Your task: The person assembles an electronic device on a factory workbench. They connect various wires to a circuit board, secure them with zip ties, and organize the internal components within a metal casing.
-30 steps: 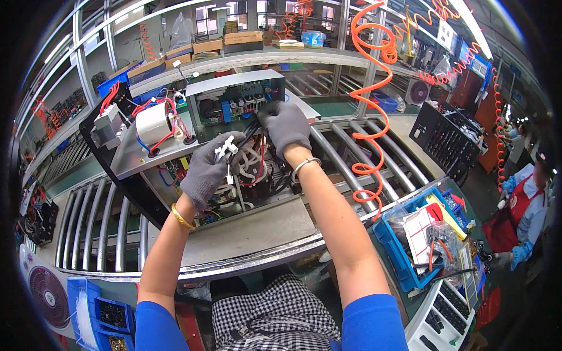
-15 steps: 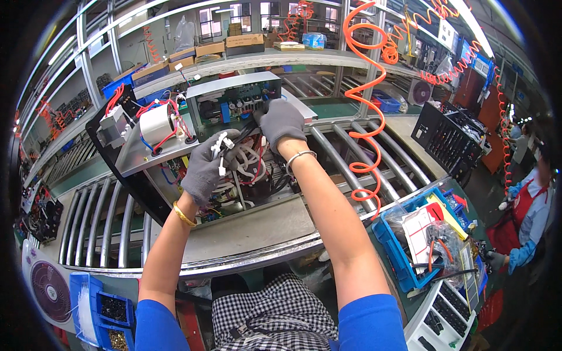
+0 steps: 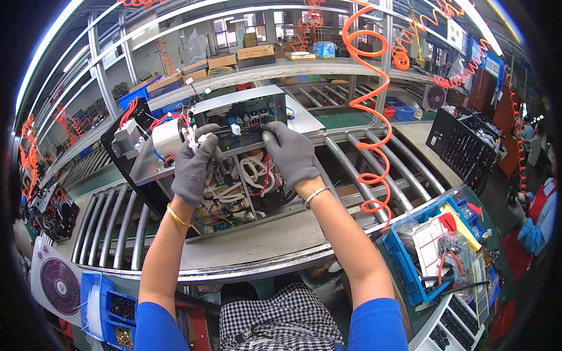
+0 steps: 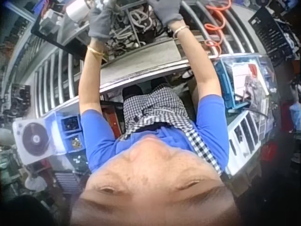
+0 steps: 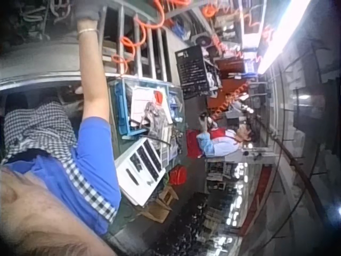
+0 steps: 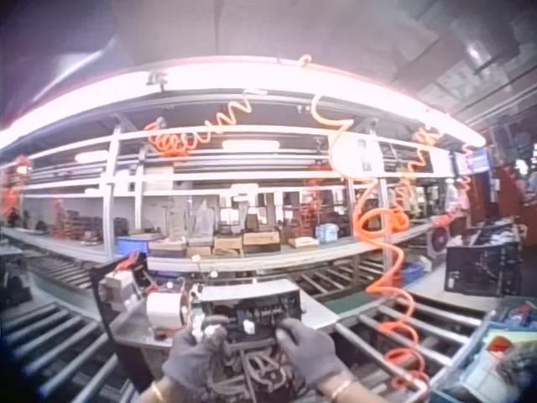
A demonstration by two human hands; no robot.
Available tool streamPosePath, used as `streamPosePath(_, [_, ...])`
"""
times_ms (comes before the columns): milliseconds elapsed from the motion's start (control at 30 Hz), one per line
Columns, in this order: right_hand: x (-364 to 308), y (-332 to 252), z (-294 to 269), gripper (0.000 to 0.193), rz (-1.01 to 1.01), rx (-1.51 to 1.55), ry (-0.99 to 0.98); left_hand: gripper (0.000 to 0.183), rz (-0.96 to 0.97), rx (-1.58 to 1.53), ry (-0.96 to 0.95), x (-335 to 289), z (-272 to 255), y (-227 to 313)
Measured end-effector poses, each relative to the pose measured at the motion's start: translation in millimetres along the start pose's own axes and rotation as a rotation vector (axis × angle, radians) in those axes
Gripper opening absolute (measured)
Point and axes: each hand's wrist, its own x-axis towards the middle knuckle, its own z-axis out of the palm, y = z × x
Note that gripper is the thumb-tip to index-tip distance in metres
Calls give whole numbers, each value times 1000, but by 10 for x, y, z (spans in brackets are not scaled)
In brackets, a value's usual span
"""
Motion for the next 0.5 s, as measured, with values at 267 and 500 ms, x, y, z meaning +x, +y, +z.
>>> streamPosePath(267, [83,-302,33,27,-328,10,57,30,-40,111,122,194,59,98])
streamPosePath(500, [11,-283,195,20,-563,-146,-4,36,-39,256,-55,106,-67,50])
